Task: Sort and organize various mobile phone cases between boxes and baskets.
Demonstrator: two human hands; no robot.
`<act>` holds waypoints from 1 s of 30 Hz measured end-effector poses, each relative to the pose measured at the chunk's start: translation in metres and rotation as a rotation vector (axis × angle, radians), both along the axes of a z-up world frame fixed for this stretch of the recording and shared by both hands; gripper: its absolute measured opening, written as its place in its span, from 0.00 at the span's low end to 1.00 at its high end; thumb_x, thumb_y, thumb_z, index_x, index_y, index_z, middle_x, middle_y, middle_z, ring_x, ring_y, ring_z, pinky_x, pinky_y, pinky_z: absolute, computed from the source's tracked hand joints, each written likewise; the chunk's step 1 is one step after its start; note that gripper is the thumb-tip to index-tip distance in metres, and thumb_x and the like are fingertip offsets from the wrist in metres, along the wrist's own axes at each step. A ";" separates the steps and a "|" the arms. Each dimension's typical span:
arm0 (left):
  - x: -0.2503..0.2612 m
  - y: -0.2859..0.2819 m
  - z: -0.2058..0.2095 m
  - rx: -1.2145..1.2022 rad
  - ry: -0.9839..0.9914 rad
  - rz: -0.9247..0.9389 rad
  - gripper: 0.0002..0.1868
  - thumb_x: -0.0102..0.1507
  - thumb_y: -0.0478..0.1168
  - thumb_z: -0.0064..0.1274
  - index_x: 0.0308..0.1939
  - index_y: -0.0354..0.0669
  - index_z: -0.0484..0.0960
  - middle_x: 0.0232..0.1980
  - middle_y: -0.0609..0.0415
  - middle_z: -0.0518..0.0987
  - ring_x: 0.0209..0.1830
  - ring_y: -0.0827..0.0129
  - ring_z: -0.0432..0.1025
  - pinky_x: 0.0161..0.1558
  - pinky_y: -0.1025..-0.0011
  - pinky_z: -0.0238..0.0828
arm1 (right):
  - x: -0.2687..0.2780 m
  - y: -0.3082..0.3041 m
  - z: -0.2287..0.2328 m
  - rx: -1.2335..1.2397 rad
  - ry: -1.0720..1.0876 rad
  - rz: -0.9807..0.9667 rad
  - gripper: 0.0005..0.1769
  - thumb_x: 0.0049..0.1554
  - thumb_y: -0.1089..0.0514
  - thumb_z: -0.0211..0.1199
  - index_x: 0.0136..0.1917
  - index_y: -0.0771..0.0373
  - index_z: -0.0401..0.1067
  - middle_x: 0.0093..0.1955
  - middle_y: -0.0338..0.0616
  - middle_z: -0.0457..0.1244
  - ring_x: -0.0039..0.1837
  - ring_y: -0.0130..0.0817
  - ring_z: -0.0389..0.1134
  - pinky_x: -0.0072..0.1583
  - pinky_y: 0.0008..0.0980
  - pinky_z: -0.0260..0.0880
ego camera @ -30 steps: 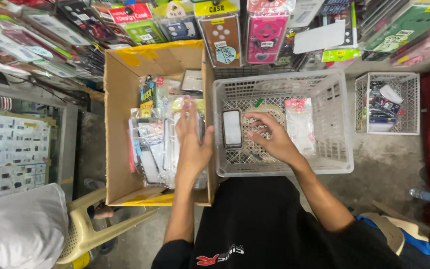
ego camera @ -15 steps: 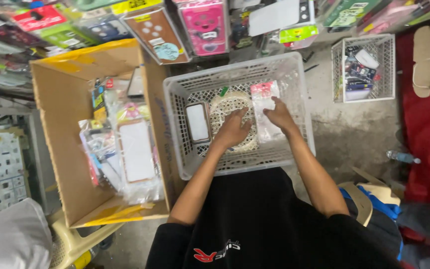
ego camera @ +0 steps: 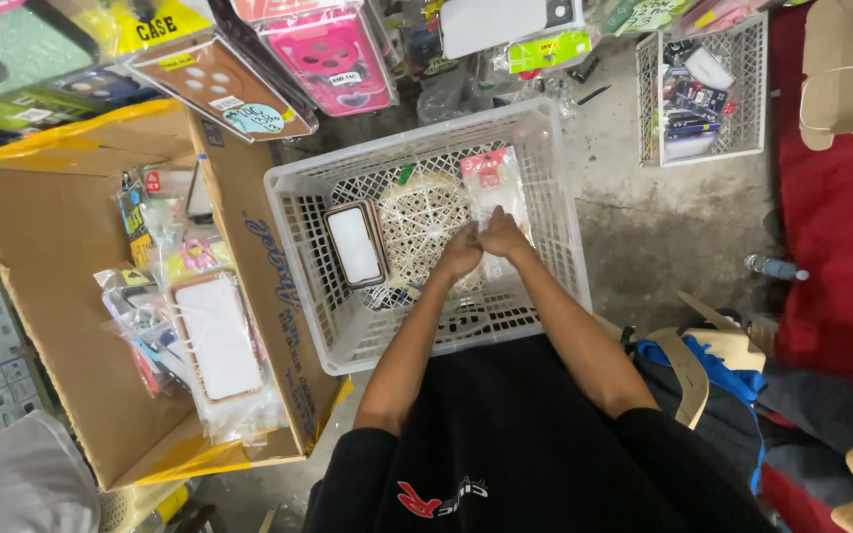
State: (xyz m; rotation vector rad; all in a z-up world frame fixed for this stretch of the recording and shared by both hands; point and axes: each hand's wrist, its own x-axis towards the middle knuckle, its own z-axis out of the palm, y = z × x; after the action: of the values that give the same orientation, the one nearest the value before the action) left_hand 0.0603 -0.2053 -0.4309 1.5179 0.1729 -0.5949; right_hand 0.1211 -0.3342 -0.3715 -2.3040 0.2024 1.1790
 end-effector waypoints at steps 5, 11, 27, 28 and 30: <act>0.012 0.015 0.060 0.234 0.079 -0.031 0.30 0.62 0.31 0.48 0.70 0.36 0.69 0.60 0.35 0.78 0.61 0.51 0.73 0.62 0.62 0.69 | -0.003 -0.011 -0.027 -0.013 -0.105 -0.088 0.48 0.55 0.54 0.61 0.78 0.82 0.44 0.76 0.85 0.45 0.78 0.68 0.51 0.76 0.42 0.54; 0.011 0.068 0.114 0.596 -0.150 0.114 0.26 0.61 0.33 0.51 0.65 0.39 0.75 0.61 0.36 0.78 0.61 0.48 0.74 0.63 0.60 0.69 | 0.007 0.020 0.048 0.130 -0.335 -0.015 0.37 0.56 0.61 0.60 0.75 0.76 0.54 0.75 0.74 0.51 0.78 0.62 0.49 0.75 0.41 0.52; -0.027 0.151 0.180 0.928 -0.087 0.464 0.39 0.53 0.28 0.55 0.69 0.32 0.64 0.68 0.27 0.64 0.69 0.34 0.59 0.69 0.51 0.56 | -0.039 0.167 0.005 0.922 -0.116 0.155 0.27 0.52 0.64 0.57 0.65 0.64 0.74 0.59 0.49 0.72 0.58 0.38 0.73 0.61 0.33 0.72; -0.030 0.155 0.174 0.928 -0.090 0.467 0.39 0.53 0.28 0.55 0.69 0.32 0.64 0.68 0.27 0.64 0.69 0.34 0.59 0.69 0.51 0.56 | -0.040 0.171 0.029 0.923 -0.118 0.157 0.27 0.52 0.64 0.57 0.65 0.64 0.74 0.59 0.49 0.72 0.58 0.38 0.73 0.61 0.33 0.72; -0.038 0.163 0.161 0.881 -0.191 0.501 0.35 0.53 0.27 0.52 0.66 0.30 0.67 0.63 0.33 0.71 0.66 0.39 0.65 0.69 0.53 0.61 | -0.045 0.180 0.079 0.710 -0.149 0.093 0.18 0.55 0.58 0.66 0.58 0.64 0.77 0.51 0.47 0.73 0.52 0.35 0.74 0.56 0.33 0.72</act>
State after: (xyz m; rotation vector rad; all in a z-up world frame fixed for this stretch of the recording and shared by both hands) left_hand 0.0226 -0.0422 -0.2703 2.2531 0.7119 0.0686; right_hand 0.0763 -0.1542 -0.2927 -1.7638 -0.3337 0.9167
